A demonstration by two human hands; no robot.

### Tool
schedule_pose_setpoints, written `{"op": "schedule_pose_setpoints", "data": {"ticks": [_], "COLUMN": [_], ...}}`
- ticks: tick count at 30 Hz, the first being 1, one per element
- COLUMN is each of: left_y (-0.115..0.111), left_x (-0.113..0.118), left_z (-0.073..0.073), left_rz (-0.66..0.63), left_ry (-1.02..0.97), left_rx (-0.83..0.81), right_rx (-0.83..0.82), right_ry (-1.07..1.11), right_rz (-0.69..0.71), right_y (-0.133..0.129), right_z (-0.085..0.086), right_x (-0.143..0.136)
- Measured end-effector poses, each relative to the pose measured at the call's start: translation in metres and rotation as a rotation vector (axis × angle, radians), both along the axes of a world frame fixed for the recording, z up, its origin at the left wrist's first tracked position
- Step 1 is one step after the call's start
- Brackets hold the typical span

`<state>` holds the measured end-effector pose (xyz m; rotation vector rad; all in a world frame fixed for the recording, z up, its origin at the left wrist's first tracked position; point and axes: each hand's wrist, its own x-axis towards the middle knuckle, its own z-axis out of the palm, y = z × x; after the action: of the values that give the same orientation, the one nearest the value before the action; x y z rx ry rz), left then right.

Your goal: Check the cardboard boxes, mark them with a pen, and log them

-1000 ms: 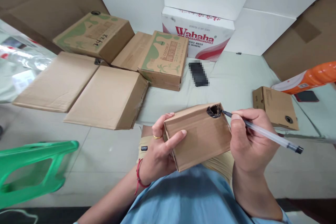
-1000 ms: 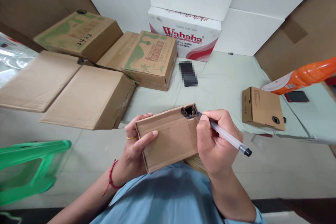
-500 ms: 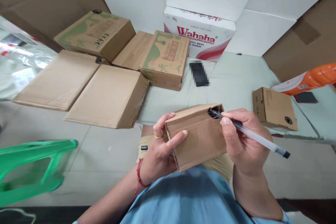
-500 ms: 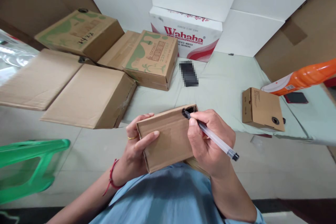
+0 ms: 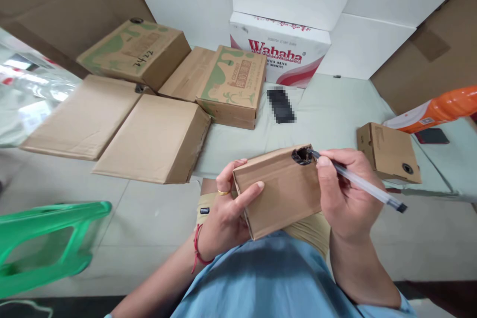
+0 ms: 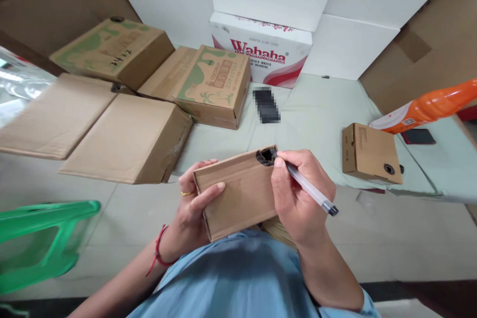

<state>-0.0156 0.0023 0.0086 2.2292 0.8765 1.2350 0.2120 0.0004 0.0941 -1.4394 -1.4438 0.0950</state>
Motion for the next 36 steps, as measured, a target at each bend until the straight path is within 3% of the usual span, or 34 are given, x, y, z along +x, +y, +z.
{"op": "schedule_pose_setpoints", "data": {"ticks": [4,7,9,10,12,14,16,19,22,25,32,36], "left_y": [0.0,0.0,0.0,-0.001,-0.002,-0.003,-0.005,-0.007,-0.007,-0.007,-0.01,-0.011], "left_x": [0.001,-0.003,-0.008,-0.011,-0.019,-0.026,-0.033,-0.04,-0.044,-0.045,-0.045,-0.048], "left_z": [0.0,0.0,0.001,0.001,0.002,0.003,0.003,0.006,0.008,0.009,0.006,0.005], "left_rz": [0.004,0.002,0.016,0.023,0.051,0.095,0.137,0.161,0.164,0.145,0.088,0.069], "left_ry": [-0.004,-0.011,-0.017,-0.017,-0.024,-0.045,-0.057,-0.033,-0.013,-0.007,0.016,0.002], "left_rx": [0.02,0.028,0.037,0.034,0.005,-0.018,-0.006,0.034,0.05,0.041,-0.02,-0.011], "right_rx": [0.229,0.215,0.024,-0.149,-0.648,-1.006,-1.138,-1.196,-1.214,-1.15,-1.032,-1.063], "right_ry": [0.162,0.146,-0.044,-0.192,-0.501,-0.669,-0.711,-0.715,-0.7,-0.664,-0.527,-0.454], "right_rz": [-0.189,-0.242,-0.27,-0.289,-0.334,-0.333,-0.315,-0.272,-0.229,-0.205,-0.23,-0.273], "right_y": [-0.002,0.001,0.01,0.016,0.032,0.049,0.067,0.093,0.123,0.16,0.242,0.269], "right_z": [-0.007,-0.026,-0.043,-0.052,-0.069,-0.081,-0.089,-0.091,-0.086,-0.085,-0.117,-0.121], "right_x": [0.01,0.041,0.071,0.087,0.116,0.137,0.15,0.158,0.152,0.127,0.03,0.009]}}
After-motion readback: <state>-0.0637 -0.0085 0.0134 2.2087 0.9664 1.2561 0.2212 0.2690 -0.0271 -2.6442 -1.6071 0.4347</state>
